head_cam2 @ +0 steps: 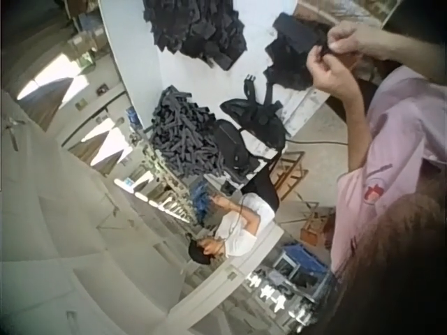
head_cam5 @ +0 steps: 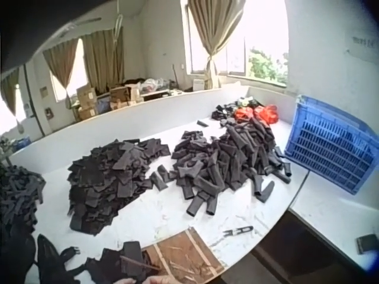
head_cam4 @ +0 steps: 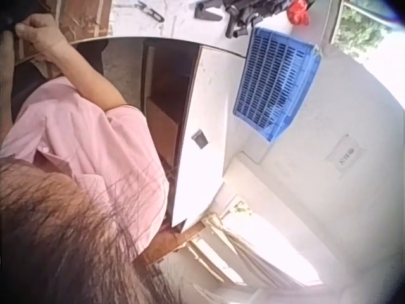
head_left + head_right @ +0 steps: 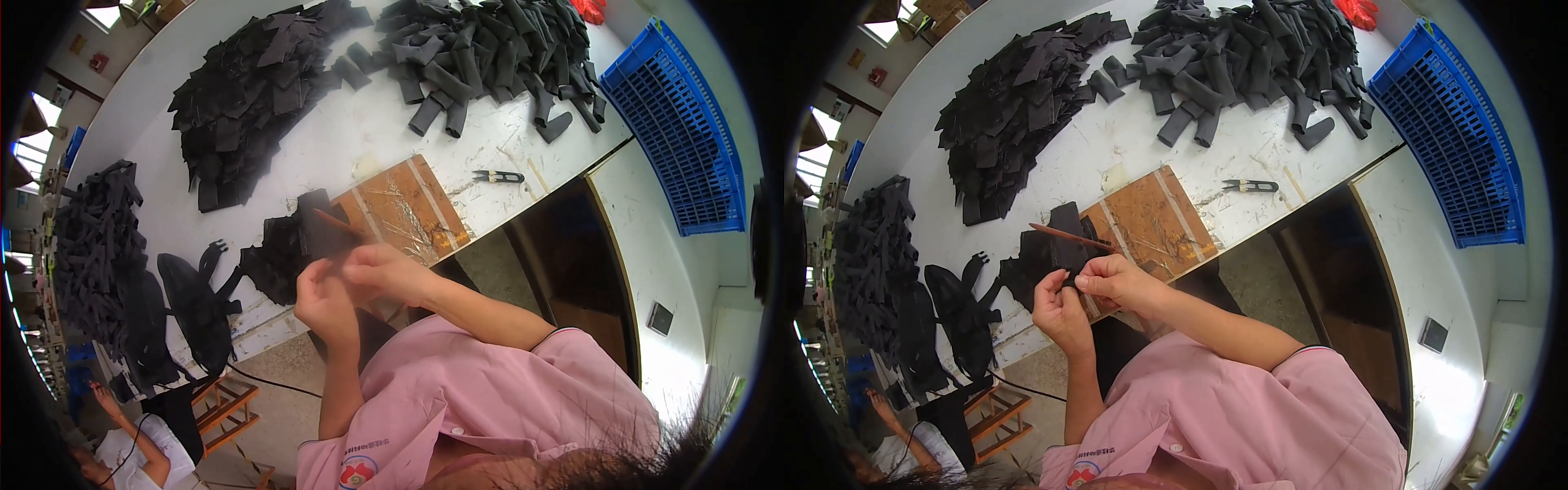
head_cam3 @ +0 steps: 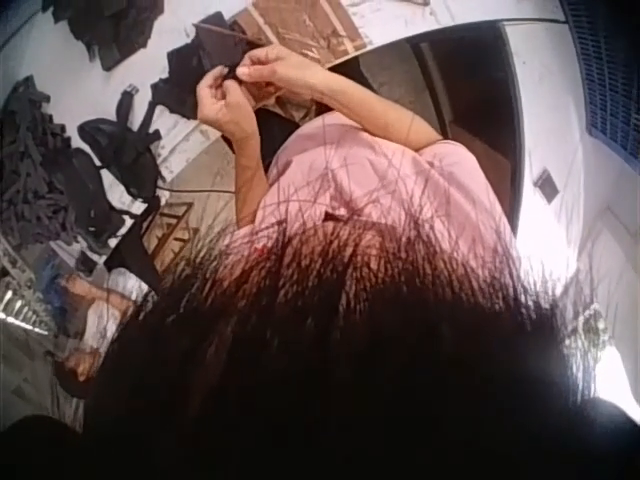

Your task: Folding and assembling small pieces of black industrial foam material using a wooden stick for precision.

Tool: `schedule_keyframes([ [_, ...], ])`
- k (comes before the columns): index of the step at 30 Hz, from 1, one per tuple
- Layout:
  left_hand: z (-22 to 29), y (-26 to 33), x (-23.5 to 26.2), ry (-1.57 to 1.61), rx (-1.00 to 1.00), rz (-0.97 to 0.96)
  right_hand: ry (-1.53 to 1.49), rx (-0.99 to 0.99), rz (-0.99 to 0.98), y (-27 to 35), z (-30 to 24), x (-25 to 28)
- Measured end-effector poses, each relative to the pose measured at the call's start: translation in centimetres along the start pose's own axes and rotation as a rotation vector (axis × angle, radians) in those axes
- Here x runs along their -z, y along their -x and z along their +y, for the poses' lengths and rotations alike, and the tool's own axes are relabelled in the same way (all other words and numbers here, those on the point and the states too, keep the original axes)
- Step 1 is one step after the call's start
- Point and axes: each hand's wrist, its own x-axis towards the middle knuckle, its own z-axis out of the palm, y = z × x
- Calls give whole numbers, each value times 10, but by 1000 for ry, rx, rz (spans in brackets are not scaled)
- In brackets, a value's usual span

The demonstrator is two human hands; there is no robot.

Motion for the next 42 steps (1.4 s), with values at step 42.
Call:
schedule_keyframes([
  [42,40,-61,-11,228,8,-270,558,312,53,-28,-73,10],
])
